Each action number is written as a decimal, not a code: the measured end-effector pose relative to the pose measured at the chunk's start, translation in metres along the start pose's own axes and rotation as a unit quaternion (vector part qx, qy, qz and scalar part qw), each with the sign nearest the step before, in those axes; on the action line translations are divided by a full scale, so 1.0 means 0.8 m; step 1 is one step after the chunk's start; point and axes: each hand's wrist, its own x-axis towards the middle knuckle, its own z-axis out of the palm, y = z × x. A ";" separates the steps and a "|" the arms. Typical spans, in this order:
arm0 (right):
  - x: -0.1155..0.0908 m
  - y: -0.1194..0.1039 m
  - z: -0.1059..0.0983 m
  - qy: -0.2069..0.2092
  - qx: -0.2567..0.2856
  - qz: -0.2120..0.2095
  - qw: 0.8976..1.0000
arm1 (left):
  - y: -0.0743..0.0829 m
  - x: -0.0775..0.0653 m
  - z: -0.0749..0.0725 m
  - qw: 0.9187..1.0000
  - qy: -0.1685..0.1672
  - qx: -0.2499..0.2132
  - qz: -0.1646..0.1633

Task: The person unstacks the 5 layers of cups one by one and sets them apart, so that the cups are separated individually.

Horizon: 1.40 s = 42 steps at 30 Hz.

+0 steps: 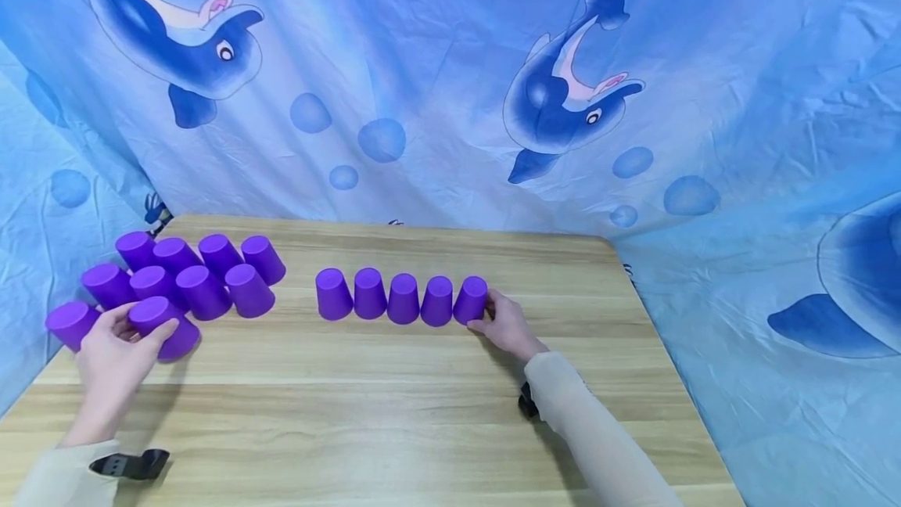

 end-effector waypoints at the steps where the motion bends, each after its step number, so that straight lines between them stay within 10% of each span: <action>1: 0.000 0.000 0.000 0.002 0.000 -0.001 1.000 | -0.002 0.001 -0.001 1.000 -0.002 0.000 -0.001; 42: -0.003 0.002 0.002 0.006 0.004 -0.005 1.000 | -0.028 0.029 -0.018 0.998 -0.025 0.026 -0.045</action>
